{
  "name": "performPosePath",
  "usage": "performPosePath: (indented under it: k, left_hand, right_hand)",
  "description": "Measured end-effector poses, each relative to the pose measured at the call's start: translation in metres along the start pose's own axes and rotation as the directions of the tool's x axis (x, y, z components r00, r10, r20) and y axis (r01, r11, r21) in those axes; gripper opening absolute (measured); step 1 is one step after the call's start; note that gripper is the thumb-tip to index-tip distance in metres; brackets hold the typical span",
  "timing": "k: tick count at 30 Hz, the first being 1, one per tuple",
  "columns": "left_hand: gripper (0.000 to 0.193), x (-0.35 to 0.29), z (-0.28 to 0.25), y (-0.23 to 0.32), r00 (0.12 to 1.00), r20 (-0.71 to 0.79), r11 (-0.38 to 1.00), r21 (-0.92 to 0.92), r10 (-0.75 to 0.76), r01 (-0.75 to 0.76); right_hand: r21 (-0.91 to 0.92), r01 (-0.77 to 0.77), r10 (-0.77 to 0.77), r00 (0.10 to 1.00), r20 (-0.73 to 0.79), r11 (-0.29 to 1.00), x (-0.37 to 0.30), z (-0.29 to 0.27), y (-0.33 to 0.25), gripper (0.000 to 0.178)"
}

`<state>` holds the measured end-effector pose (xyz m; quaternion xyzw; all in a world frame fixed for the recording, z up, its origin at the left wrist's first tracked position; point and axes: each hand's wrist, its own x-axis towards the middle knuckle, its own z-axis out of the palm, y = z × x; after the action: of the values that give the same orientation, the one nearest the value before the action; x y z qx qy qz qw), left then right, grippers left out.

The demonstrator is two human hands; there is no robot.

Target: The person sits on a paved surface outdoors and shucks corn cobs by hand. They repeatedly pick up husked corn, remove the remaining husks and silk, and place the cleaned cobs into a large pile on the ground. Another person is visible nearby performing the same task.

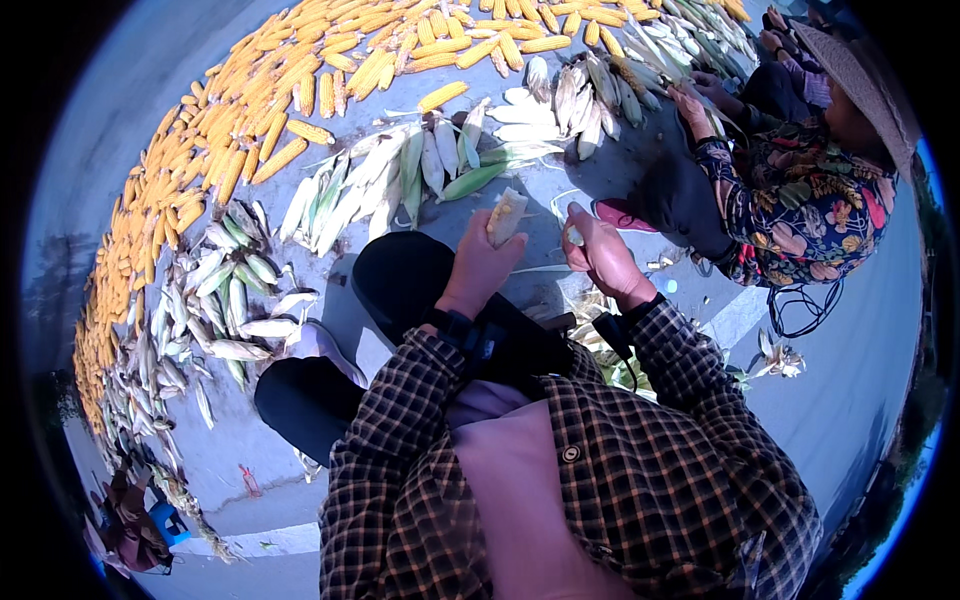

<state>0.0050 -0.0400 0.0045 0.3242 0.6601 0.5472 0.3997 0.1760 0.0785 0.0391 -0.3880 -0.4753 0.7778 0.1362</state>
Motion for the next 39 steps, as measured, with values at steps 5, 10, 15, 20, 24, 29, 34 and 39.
performPosePath:
  k: [5,10,15,20,24,29,34,39]
  left_hand:
    - [0.043,0.002,0.001,0.007,0.995,0.089,0.999,-0.006,-0.033,0.034]
    - [0.051,0.005,0.010,-0.010,0.988,0.128,0.996,-0.007,0.089,-0.089]
    - [0.063,0.003,0.010,0.000,0.960,0.271,0.996,-0.077,0.071,-0.052]
    - [0.047,0.004,0.006,0.005,0.986,0.161,0.980,-0.180,-0.053,0.082]
    - [0.036,0.003,0.008,0.004,0.984,0.167,0.986,-0.140,-0.067,0.091]
    - [0.031,0.006,0.010,-0.006,0.978,0.208,0.993,-0.111,-0.015,0.038]
    - [0.029,0.005,0.009,-0.004,0.974,0.225,0.998,-0.054,-0.029,0.042]
    - [0.033,0.003,0.009,0.004,0.980,0.200,0.996,-0.088,0.000,0.018]
  right_hand:
    - [-0.769,0.208,-0.212,0.972,0.097,0.604,-0.002,-0.033,0.045,0.049]
    - [-0.280,0.270,-0.250,0.962,0.107,0.921,0.000,0.011,0.014,0.045]
    - [0.030,0.203,-0.205,0.975,0.085,0.979,0.012,-0.002,0.019,0.034]
    - [0.408,0.309,-0.252,0.949,-0.189,0.859,0.020,-0.041,0.010,0.026]
    - [0.419,0.399,-0.322,0.915,-0.245,0.816,0.018,-0.055,-0.001,0.025]
    - [0.507,0.390,-0.332,0.921,-0.205,0.769,0.014,-0.059,-0.001,0.031]
    - [0.555,0.363,-0.326,0.930,-0.170,0.749,0.012,-0.061,0.002,0.034]
    - [0.576,0.258,-0.268,0.961,-0.069,0.776,0.011,-0.044,0.005,0.035]
